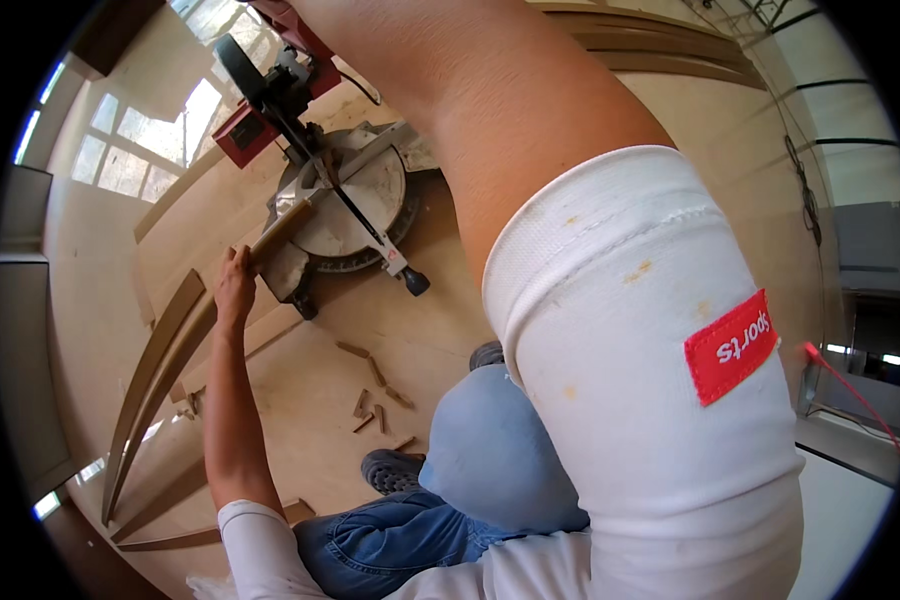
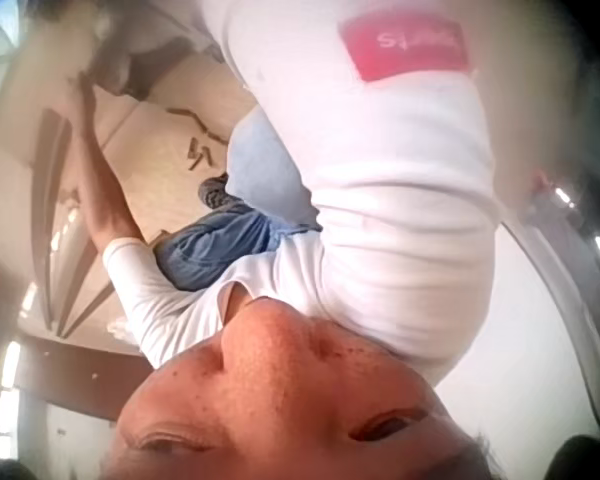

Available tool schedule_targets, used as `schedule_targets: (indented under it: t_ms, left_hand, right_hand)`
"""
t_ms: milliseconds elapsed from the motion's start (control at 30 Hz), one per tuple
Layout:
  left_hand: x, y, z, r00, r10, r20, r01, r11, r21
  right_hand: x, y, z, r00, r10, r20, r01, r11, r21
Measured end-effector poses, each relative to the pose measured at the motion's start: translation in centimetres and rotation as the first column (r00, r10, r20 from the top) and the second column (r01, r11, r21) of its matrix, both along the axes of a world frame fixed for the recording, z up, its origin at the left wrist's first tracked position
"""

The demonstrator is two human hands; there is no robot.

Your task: The person unboxes wooden strips in a hallway, carries several strips into a room, and uses a miter saw to cut the ends off the wooden strips one by one.

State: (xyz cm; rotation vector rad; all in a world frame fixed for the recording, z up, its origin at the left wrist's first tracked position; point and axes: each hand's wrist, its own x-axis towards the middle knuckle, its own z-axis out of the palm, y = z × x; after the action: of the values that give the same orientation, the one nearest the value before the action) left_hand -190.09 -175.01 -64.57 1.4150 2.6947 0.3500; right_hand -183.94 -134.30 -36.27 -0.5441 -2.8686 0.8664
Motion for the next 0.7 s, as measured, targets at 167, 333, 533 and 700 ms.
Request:
schedule_targets:
  t_ms: [167, 333, 533, 700]
  left_hand:
    - [0.2, -0.1, 0.3, 1.0, 0.028, 0.006, -0.028, 0.999, -0.023]
    - [-0.1, -0.3, 0.0, 0.999, 0.038, -0.018, -0.038, 0.999, -0.017]
    - [0.0, -0.2, -0.2, 0.999, 0.026, 0.019, -0.026, 1.0, 0.001]
    - [-0.1, -0.5, 0.1, 1.0, 0.012, -0.016, -0.012, 1.0, -0.007]
  right_hand:
    - [-0.3, 0.0, 0.0, 0.999, 0.032, 0.001, -0.032, 0.999, -0.011]
    - [-1.2, -0.2, 0.3, 0.998, 0.06, -0.007, -0.06, 0.998, -0.007]
    - [-1.9, -0.2, 0.9, 0.997, 0.078, -0.024, -0.078, 0.997, -0.003]
    - [-2.1, -0.7, 1.1, 0.996, 0.079, -0.036, -0.079, 0.997, -0.021]
